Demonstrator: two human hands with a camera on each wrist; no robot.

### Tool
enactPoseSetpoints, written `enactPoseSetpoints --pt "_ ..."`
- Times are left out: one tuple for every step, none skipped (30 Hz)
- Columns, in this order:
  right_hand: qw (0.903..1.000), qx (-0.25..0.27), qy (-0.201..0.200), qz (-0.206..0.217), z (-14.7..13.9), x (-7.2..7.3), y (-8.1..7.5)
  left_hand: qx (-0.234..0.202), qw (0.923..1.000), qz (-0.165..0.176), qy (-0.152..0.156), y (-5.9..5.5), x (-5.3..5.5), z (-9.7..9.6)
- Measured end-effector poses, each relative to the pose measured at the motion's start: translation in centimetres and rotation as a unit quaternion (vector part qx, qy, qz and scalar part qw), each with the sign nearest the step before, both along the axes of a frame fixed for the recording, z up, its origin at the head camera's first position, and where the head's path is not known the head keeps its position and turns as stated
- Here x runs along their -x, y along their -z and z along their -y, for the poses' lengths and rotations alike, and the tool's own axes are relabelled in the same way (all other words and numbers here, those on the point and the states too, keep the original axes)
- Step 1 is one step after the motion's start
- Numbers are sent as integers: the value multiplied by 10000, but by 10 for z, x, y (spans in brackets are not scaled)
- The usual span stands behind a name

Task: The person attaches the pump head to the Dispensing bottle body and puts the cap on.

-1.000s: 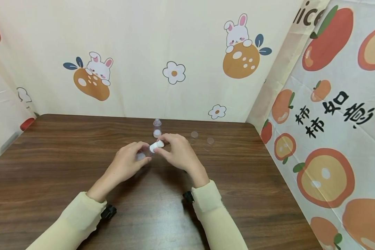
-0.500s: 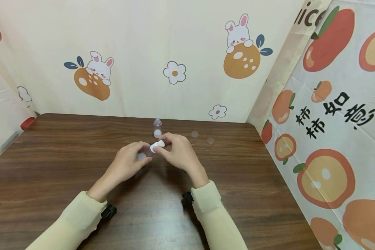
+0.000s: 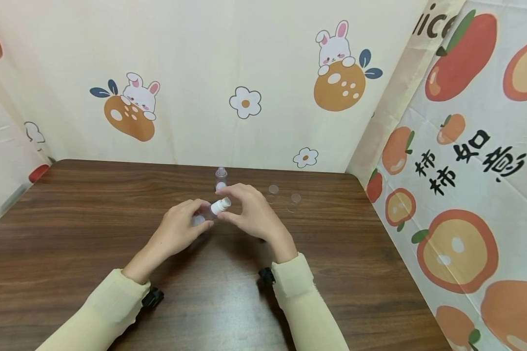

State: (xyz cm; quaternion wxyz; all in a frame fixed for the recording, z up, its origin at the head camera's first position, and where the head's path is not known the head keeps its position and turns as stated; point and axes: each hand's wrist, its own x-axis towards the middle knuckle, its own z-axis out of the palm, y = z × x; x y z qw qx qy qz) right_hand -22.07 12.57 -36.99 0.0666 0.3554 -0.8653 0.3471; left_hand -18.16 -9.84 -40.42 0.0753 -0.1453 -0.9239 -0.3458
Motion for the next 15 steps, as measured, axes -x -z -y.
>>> enactPoseSetpoints --pt "10000 2 -46 -21 0 0 0 1 10000 2 -1 0 0 0" --pt "10000 -1 -83 -37 0 0 0 -2 10000 3 0 0 0 0" --pt "9999 -14 -102 -55 0 0 0 -3 10000 3 1 0 0 0" --pt "9999 -55 -93 -74 0 0 0 -3 10000 2 2 0 0 0" --pt "9999 -78 -95 -83 0 0 0 -2 10000 4 3 0 0 0" --pt "9999 -96 -99 -95 0 -1 -1 1 10000 2 5 0 0 0" --pt "9998 -112 -104 -118 0 -1 -1 6 10000 -5 8 0 0 0" --pt "9998 -119 -109 -132 0 -1 -1 8 10000 -6 10 0 0 0" --pt "9997 -125 -116 -162 0 -1 -1 12 10000 -7 11 0 0 0" --pt "9997 -125 -123 -180 1 -1 -1 14 10000 -8 12 0 0 0" --pt "9996 -118 -137 -199 1 -1 -1 12 10000 -7 12 -1 0 0" --pt "9996 -110 -150 -214 1 -1 -1 10 10000 -3 13 -1 0 0" --pt "9996 -99 -165 -223 1 -1 0 7 10000 3 16 -1 0 0" --pt "9996 -91 -172 -224 1 -1 0 6 10000 6 17 -1 0 0" --pt "9995 -96 -174 -233 1 -1 0 4 10000 7 18 -1 0 0"
